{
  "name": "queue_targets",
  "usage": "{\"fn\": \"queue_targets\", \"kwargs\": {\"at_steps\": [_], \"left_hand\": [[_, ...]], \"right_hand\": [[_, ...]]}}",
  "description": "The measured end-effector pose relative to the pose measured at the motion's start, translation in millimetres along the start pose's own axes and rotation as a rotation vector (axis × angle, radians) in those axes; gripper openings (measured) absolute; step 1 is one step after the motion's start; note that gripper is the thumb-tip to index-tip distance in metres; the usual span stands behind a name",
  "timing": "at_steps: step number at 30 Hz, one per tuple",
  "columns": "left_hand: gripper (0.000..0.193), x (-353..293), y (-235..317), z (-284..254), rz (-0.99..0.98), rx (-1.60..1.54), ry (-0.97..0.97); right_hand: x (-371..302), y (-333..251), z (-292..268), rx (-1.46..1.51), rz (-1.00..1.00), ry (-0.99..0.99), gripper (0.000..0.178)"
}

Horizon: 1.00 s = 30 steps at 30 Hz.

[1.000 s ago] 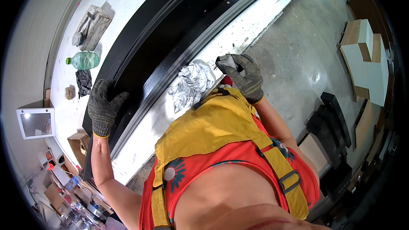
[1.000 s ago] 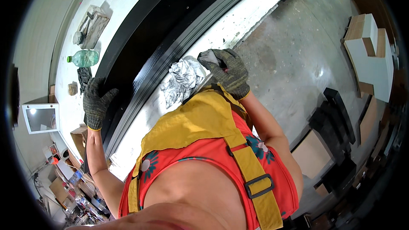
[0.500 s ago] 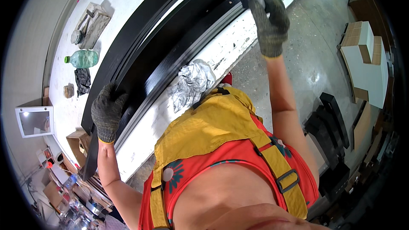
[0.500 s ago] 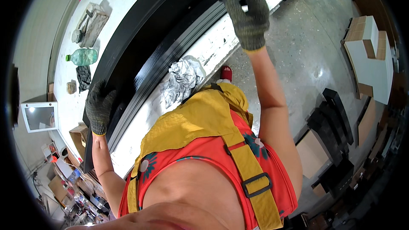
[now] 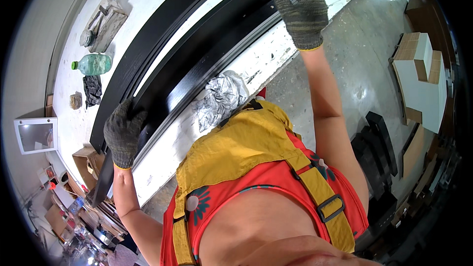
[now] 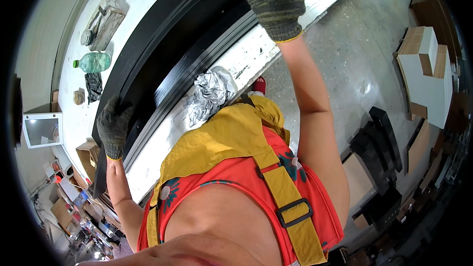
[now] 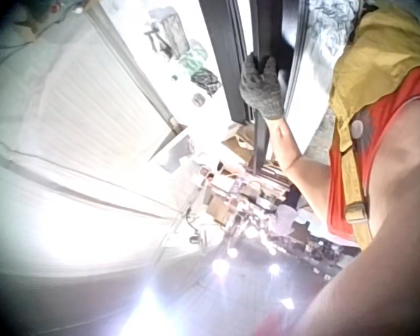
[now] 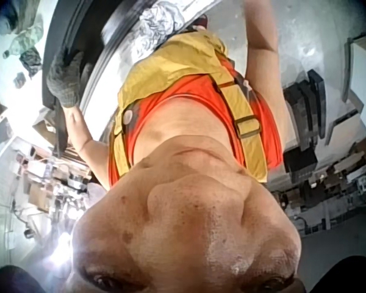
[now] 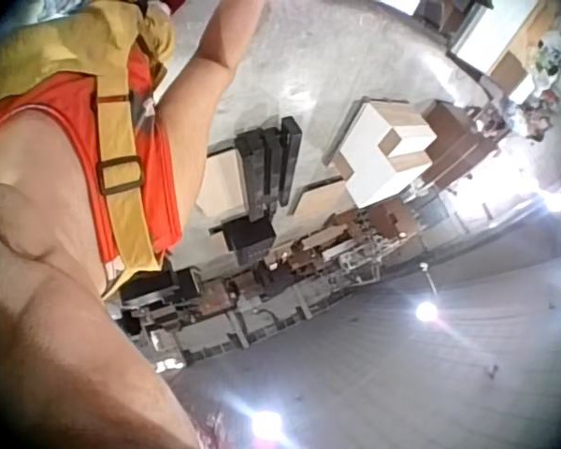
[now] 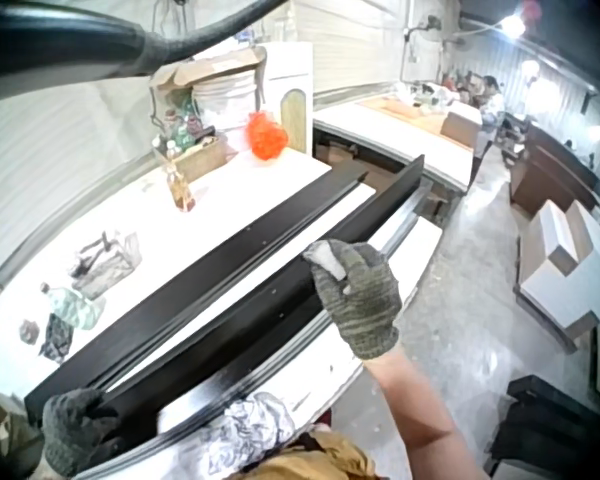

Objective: The person wipes a long black curved object on a white workbench using a white cloth. They repeatedly rub the surface along its length, occasionally repositioning the cloth and adjusting their grip.

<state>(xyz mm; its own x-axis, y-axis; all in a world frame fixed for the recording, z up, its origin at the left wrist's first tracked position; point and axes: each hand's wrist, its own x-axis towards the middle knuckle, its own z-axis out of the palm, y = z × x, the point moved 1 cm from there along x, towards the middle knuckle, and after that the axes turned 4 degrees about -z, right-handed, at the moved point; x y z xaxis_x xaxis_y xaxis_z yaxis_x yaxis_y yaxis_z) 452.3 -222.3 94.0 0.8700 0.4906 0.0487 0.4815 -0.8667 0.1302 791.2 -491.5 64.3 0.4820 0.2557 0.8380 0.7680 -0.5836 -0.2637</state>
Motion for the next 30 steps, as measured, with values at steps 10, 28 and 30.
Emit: {"fn": "queue_targets", "kwargs": {"at_steps": [10,28,30], "left_hand": [[0.040,-0.3,1.4,-0.2,-0.020,-0.068,0.004],[0.042,1.8,-1.2,0.3,-0.024,-0.113,0.029],[0.042,4.9,-2.4,1.2,-0.018,-0.132,0.020]], "right_hand": [[1.1,3.5,0.3,-0.022,-0.016,-0.017,0.032],[-7.5,27.9,1.7,0.733,0.554,-0.037,0.027],[1.3,36.7,4.7,0.685,0.503,-0.052,0.025]]}}
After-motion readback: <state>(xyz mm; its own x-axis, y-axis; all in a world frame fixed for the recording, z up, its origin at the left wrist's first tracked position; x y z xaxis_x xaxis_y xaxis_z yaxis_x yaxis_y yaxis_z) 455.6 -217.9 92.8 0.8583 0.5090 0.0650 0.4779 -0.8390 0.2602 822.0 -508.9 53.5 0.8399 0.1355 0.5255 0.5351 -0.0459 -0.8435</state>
